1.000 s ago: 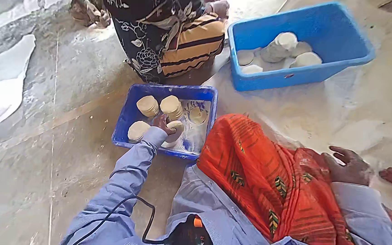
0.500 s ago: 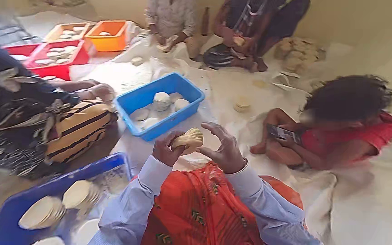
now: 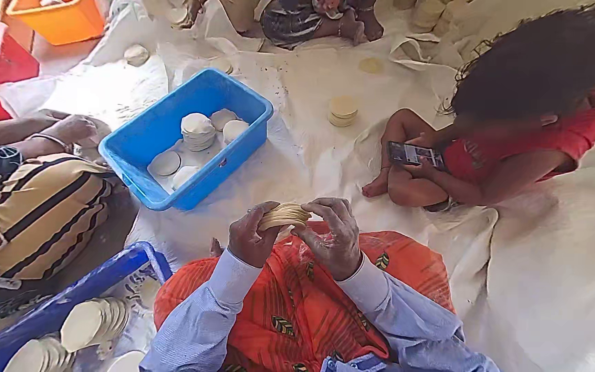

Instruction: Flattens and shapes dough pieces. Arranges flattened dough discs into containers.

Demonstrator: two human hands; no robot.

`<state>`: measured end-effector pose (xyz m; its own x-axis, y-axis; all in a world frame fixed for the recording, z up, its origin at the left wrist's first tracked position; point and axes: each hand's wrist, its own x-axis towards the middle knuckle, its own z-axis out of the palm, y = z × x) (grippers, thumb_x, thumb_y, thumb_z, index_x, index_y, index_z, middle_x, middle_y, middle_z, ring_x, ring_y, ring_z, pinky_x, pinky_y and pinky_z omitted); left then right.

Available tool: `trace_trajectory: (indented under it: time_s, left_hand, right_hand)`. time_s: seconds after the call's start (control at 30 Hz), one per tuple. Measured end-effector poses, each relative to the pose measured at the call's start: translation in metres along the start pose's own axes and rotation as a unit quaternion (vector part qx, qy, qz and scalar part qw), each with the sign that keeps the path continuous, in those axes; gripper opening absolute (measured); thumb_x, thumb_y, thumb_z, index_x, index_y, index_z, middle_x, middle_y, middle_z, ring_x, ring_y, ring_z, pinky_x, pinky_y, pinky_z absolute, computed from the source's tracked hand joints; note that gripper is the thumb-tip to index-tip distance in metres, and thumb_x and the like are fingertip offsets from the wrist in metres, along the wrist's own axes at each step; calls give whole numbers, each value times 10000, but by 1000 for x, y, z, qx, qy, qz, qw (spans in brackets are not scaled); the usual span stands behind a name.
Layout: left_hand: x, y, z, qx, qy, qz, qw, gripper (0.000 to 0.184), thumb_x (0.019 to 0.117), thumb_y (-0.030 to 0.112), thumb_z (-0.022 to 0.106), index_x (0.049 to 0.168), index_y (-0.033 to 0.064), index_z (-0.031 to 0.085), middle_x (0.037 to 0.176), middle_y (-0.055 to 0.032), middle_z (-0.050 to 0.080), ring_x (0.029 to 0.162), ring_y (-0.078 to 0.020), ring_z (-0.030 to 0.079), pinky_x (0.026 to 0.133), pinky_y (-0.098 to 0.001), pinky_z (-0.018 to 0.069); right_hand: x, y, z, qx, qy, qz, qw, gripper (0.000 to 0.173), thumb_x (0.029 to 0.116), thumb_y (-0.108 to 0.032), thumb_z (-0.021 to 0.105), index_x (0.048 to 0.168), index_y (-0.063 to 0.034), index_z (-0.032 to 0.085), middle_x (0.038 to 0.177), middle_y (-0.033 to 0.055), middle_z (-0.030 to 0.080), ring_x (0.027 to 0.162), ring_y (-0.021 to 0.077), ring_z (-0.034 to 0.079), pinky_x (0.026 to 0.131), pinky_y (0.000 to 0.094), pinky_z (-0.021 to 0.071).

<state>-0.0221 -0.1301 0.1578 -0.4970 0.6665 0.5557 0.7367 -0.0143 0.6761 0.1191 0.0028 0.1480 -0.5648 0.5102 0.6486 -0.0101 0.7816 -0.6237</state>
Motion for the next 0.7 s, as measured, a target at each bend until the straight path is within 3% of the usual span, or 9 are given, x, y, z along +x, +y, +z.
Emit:
trace_trajectory:
  time_s: [0.4, 0.53, 0.6, 0.7]
  left_hand:
    - [-13, -1, -5, -9, 5, -45, 999, 328, 845, 87, 743, 1124, -79, 698, 992, -188, 747, 844, -160, 743, 779, -286, 611]
    - [-19, 4, -3, -73, -4, -149, 986, 336, 835, 88, 745, 1139, -44, 690, 987, -123, 746, 837, -103, 725, 779, -271, 609]
    - [-17, 12, 0, -174, 1, -266, 948, 336, 800, 4, 757, 1125, -30, 678, 935, -68, 740, 800, -67, 705, 760, -245, 601]
    - [-9, 18, 3, -378, 17, -446, 811, 289, 848, -144, 633, 1124, -61, 635, 909, -93, 714, 788, -125, 699, 739, -291, 607]
  right_hand:
    - [-3, -10, 13, 4, -45, -28, 999, 132, 835, -195, 809, 925, -113, 758, 982, 71, 728, 984, 225, 670, 877, 348, 545]
    - [-1, -12, 14, 47, -98, 4, 994, 201, 823, -177, 810, 966, -72, 717, 985, 73, 734, 968, 207, 691, 855, 348, 580]
    - [7, -11, 11, 74, -161, 75, 981, 339, 776, -231, 857, 1032, -60, 715, 1001, 68, 722, 930, 169, 695, 823, 345, 591]
    - [30, -2, 7, 136, -273, 221, 926, 405, 706, -192, 916, 1030, -45, 723, 920, 74, 716, 811, 157, 683, 747, 378, 574]
